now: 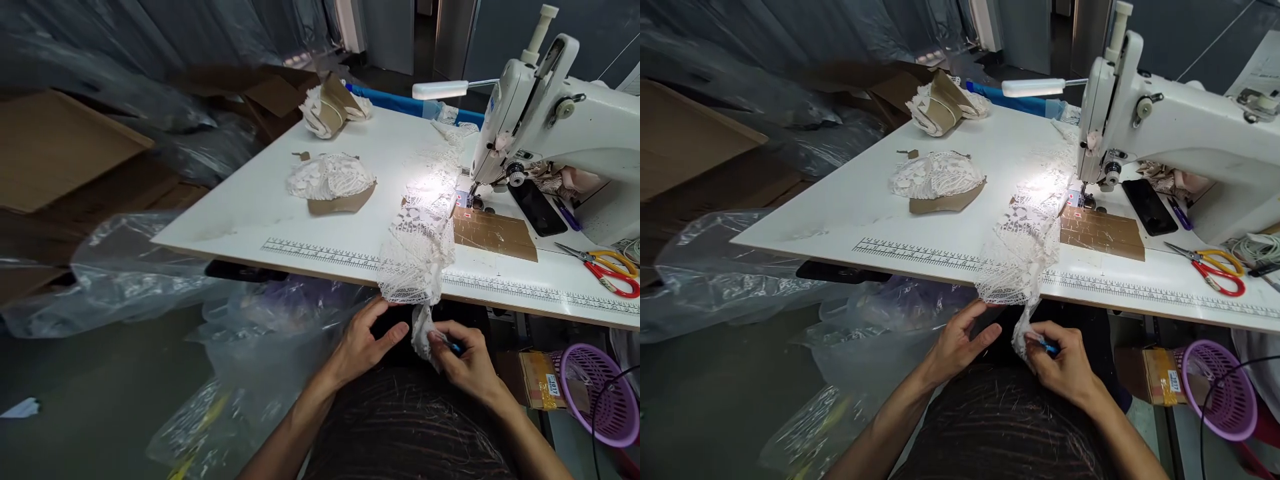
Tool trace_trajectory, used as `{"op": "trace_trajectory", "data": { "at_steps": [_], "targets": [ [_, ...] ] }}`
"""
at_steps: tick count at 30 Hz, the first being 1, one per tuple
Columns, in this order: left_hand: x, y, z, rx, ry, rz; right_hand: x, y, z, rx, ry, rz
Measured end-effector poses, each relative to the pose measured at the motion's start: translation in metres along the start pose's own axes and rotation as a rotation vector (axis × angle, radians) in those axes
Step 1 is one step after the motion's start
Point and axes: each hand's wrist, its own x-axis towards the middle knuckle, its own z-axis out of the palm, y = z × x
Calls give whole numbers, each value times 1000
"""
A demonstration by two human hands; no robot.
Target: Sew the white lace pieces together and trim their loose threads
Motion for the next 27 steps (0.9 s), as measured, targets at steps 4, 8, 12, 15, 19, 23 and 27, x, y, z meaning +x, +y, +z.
{"op": "trace_trajectory", "data": {
  "at_steps": [4, 8, 12, 15, 19, 23, 27],
  "targets": [
    [5, 2, 7, -232, -289, 23, -11, -9, 1, -34, -122, -115],
    [5, 9, 13, -414, -393, 51, -16, -10, -1, -80, -90, -154],
    [3, 10, 15, -444, -316, -32, -13, -6, -3, -49, -101, -107],
    [3, 9, 15, -375, -260, -112, -11, -3, -2, -39, -124, -88],
    [2, 6, 16, -305, -189, -139, -11, 1, -4, -13, -120, -51],
    [-1, 4, 17, -309, -150, -125, -9, 4, -10, 6, -137, 75],
    [-4, 7, 17, -349, -90, -166, -3, 8, -16, 53, -131, 155]
  ]
}}
